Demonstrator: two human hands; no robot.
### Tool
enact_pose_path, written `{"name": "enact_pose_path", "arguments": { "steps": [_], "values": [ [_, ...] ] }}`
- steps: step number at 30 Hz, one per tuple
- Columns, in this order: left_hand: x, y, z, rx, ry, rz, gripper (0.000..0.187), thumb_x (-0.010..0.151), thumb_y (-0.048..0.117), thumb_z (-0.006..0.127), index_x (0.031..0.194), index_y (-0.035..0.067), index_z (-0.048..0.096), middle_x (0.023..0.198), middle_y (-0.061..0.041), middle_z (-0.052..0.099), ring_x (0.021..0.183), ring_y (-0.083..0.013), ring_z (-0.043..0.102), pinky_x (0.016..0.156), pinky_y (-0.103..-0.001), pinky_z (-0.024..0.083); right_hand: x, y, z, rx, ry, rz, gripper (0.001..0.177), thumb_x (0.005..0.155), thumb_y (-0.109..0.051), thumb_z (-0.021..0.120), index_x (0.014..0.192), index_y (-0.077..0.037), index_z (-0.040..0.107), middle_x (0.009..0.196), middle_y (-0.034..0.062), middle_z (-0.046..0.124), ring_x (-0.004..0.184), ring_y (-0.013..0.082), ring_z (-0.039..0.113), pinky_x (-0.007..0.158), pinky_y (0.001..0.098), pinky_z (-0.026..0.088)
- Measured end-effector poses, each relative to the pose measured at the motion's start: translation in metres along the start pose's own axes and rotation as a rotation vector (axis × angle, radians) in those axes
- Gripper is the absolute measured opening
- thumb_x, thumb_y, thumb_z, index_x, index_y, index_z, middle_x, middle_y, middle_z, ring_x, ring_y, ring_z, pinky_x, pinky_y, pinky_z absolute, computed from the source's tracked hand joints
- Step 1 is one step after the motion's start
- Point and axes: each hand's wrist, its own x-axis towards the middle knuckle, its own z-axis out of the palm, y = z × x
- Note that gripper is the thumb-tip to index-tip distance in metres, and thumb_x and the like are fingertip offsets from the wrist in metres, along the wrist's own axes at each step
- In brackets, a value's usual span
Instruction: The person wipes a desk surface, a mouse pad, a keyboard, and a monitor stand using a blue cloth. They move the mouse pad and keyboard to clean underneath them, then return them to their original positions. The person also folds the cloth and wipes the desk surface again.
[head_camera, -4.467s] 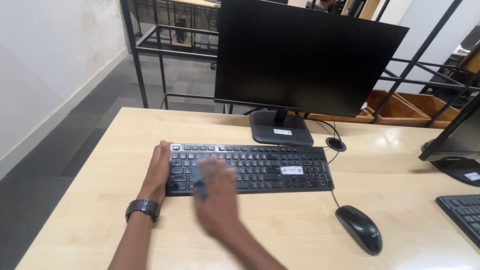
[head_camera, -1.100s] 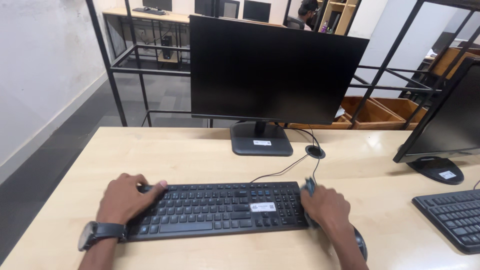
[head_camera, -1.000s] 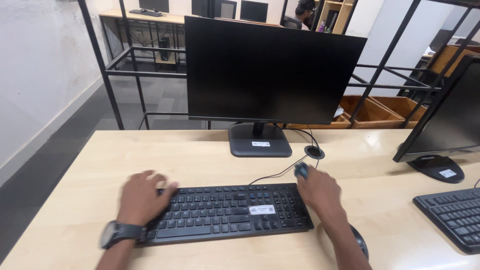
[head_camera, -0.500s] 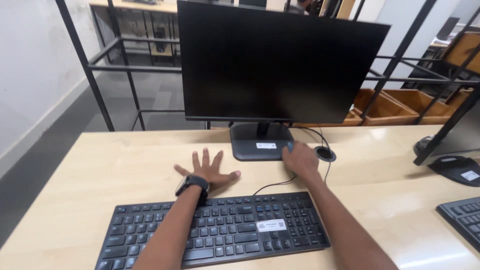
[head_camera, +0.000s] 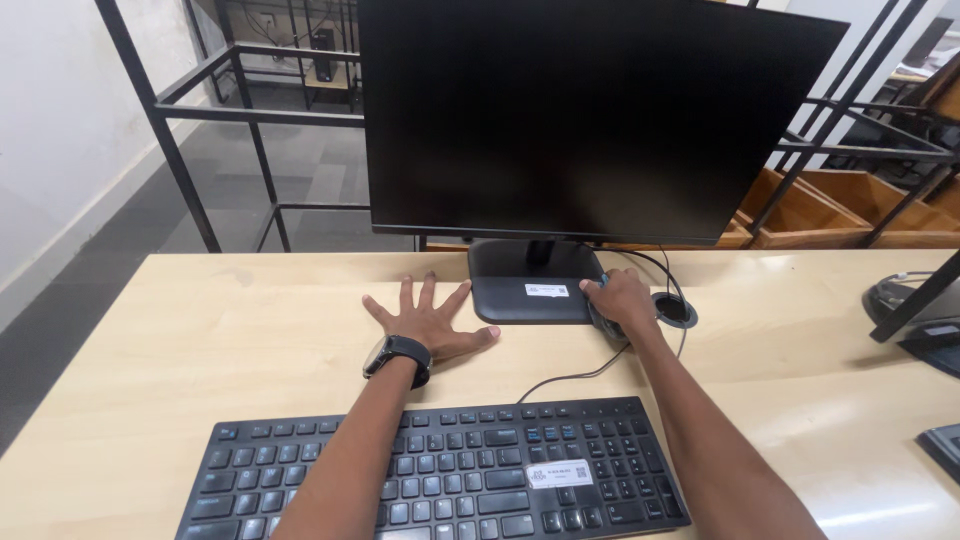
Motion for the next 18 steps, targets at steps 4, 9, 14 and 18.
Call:
{"name": "enact_pose_path", "arguments": {
  "steps": [4, 9, 14, 18],
  "values": [
    [0.004, -0.006, 0.005, -0.014, -0.003, 0.040, 0.119, 0.058, 0.101, 0.041, 0.160, 0.045, 0.016, 0.172, -0.002, 0.005, 0.159, -0.0318, -0.003, 0.112, -0.083, -0.009, -0.014, -0.005, -0.001, -0.008, 0.007, -0.002, 0.068, 0.089, -0.058, 0.067, 0.129, -0.004, 0.069, 0.132, 0.0219, 0.061, 0.121, 0.0391, 0.063, 0.101, 0.0477, 0.052],
    [0.010, -0.029, 0.014, -0.095, -0.040, 0.159, 0.125, 0.056, 0.099, 0.040, 0.162, 0.035, 0.021, 0.172, -0.003, 0.011, 0.159, -0.0274, 0.005, 0.117, -0.078, -0.004, -0.040, -0.018, -0.005, -0.015, -0.004, -0.013, 0.066, 0.089, -0.058, 0.067, 0.127, -0.005, 0.070, 0.132, 0.0218, 0.061, 0.118, 0.0392, 0.064, 0.100, 0.0472, 0.053],
    [-0.009, -0.060, 0.027, -0.324, -0.083, 0.284, 0.124, 0.061, 0.092, 0.046, 0.162, 0.026, 0.019, 0.169, -0.011, 0.014, 0.157, -0.0287, 0.006, 0.120, -0.070, -0.002, -0.084, -0.046, -0.017, -0.024, -0.080, -0.029, 0.067, 0.089, -0.058, 0.066, 0.127, -0.002, 0.069, 0.128, 0.0220, 0.064, 0.118, 0.0371, 0.065, 0.099, 0.0476, 0.053],
    [-0.035, -0.087, 0.028, -0.233, -0.020, 0.304, 0.114, 0.069, 0.080, 0.059, 0.158, 0.015, 0.031, 0.160, -0.013, 0.035, 0.155, -0.0285, 0.023, 0.125, -0.056, 0.016, -0.126, -0.072, -0.023, -0.003, -0.097, -0.086, 0.067, 0.089, -0.057, 0.068, 0.122, 0.001, 0.071, 0.124, 0.0234, 0.066, 0.116, 0.0374, 0.066, 0.099, 0.0459, 0.054]
  ]
}}
